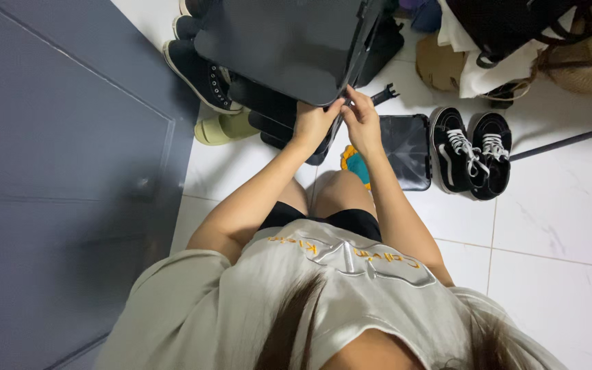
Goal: The person wipes a black plastic shelf component with a cloth, then attaches a vertical support piece to it. They continue to wipe and assemble additional parts of the shelving unit while sitting on the floor.
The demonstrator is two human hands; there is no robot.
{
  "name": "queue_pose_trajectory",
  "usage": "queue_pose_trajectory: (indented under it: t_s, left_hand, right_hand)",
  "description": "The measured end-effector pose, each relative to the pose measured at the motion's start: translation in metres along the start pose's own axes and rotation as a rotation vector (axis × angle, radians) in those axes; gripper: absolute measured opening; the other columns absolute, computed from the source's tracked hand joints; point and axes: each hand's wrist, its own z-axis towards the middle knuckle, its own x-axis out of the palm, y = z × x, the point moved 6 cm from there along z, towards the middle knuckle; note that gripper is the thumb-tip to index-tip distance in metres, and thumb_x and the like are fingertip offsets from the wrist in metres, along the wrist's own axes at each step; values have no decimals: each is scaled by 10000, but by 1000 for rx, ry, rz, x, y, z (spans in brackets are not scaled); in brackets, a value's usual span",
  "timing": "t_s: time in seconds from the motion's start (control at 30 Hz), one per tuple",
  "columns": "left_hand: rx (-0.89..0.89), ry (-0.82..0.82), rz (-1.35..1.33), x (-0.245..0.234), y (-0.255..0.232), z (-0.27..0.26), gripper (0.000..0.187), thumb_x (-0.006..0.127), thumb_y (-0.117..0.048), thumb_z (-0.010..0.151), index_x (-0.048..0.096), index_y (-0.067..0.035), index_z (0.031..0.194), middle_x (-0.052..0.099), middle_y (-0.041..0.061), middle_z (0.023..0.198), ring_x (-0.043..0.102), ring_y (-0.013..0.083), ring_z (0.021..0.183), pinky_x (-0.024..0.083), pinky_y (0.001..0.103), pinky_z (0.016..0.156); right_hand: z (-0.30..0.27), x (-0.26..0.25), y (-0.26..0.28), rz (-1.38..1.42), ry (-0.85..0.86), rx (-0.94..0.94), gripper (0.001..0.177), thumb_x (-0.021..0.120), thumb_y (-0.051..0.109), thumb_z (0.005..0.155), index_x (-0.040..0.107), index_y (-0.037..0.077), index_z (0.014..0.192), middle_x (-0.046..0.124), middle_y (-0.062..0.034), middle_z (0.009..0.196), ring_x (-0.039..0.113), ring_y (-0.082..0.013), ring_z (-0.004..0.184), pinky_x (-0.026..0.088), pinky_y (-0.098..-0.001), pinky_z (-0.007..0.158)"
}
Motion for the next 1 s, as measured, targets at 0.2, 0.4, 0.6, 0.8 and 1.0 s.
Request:
queue_pose_trajectory:
  t_s: [0.2, 0.4, 0.6, 0.8, 1.0]
  left_hand:
    - [-64, 18, -55, -1, -5, -2, 201, 752, -181, 900, 727, -3, 990, 742, 177, 855, 728, 352, 754, 573, 406, 691]
    - [-28, 68, 72, 7, -2, -5, 175, 726, -169, 925, 721, -10, 996, 723, 194, 847, 699, 379, 733, 555, 433, 673]
    - [82, 5, 74, 5, -8, -6, 190, 724, -205, 913, 731, -25, 972, 730, 184, 876, 696, 386, 767, 558, 440, 698]
    - [-40, 53, -30, 17, 3, -2, 192, 711, -225, 932, 743, -36, 943, 745, 154, 870, 729, 329, 768, 571, 415, 696]
    - [-8, -12, -12, 45, 9, 17, 192, 724, -226, 911, 747, -37, 938, 748, 145, 877, 729, 318, 780, 563, 407, 700]
  right_hand:
    - [3, -2, -6, 26, -2, 83, 426, 642, 35, 1008, 604, 18, 1431, 585, -87, 1272, 631, -140, 1000, 539, -278, 878]
    - [20, -3, -25, 425, -18, 207, 322, 611, 144, 1065, 642, 53, 1372, 681, -20, 1151, 646, -119, 963, 565, -294, 860]
    - [29, 0, -33, 792, -5, 420, 222, 635, 189, 1044, 686, 92, 1237, 676, 31, 942, 574, -89, 784, 546, -307, 781]
    - [36, 2, -40, 833, 10, 415, 163, 646, 199, 1044, 698, 106, 1166, 669, 35, 918, 546, -89, 754, 518, -300, 776]
    - [67, -19, -50, 840, 67, 399, 72, 678, 153, 1089, 666, 107, 1145, 664, 29, 952, 572, -105, 819, 509, -300, 807]
